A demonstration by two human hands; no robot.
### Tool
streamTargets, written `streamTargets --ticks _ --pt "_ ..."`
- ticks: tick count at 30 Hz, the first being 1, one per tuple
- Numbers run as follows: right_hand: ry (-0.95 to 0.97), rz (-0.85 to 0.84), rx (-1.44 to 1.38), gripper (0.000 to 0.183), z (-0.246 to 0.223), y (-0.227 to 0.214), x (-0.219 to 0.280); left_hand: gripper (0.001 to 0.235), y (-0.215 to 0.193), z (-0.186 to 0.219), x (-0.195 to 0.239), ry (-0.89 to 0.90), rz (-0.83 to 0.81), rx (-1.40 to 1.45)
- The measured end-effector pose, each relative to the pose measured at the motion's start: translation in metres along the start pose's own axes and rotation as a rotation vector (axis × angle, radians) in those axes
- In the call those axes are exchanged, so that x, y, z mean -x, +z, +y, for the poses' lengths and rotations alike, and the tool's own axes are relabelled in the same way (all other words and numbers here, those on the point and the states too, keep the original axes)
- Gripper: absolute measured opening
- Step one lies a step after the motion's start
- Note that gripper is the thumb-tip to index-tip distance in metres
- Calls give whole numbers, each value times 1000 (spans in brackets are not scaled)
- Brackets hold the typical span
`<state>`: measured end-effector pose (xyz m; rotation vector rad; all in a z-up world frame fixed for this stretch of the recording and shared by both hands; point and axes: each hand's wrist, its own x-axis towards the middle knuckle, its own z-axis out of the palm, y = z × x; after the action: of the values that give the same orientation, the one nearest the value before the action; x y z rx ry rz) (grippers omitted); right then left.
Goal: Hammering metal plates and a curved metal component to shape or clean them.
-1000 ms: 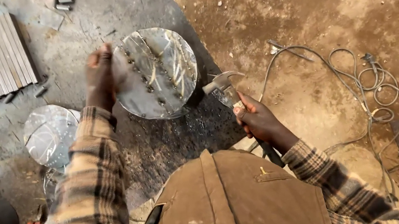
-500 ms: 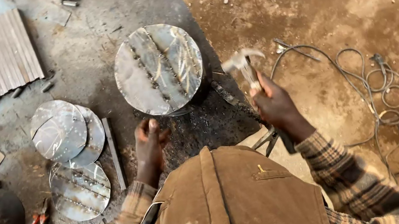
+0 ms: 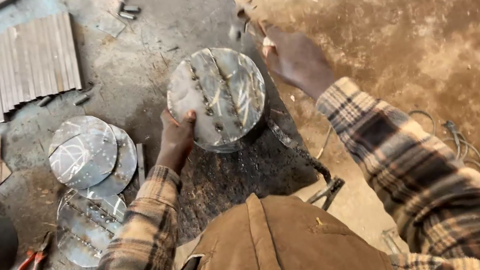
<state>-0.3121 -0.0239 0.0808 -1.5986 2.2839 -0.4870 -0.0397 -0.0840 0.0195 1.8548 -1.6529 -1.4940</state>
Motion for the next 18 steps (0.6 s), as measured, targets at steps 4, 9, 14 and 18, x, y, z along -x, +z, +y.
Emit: streamTargets --ticks 4,9,14,18 --pt "-108 372 -312 57 0 3 -24 65 5 -38 -31 1 18 24" --pt "14 30 42 44 0 19 -12 66 5 -42 -35 31 33 -8" --pt "271 -202 -264 43 51 67 15 63 10 -33 10 10 150 247" --pt "483 -86 -978 48 76 90 41 81 21 -40 20 8 155 623"
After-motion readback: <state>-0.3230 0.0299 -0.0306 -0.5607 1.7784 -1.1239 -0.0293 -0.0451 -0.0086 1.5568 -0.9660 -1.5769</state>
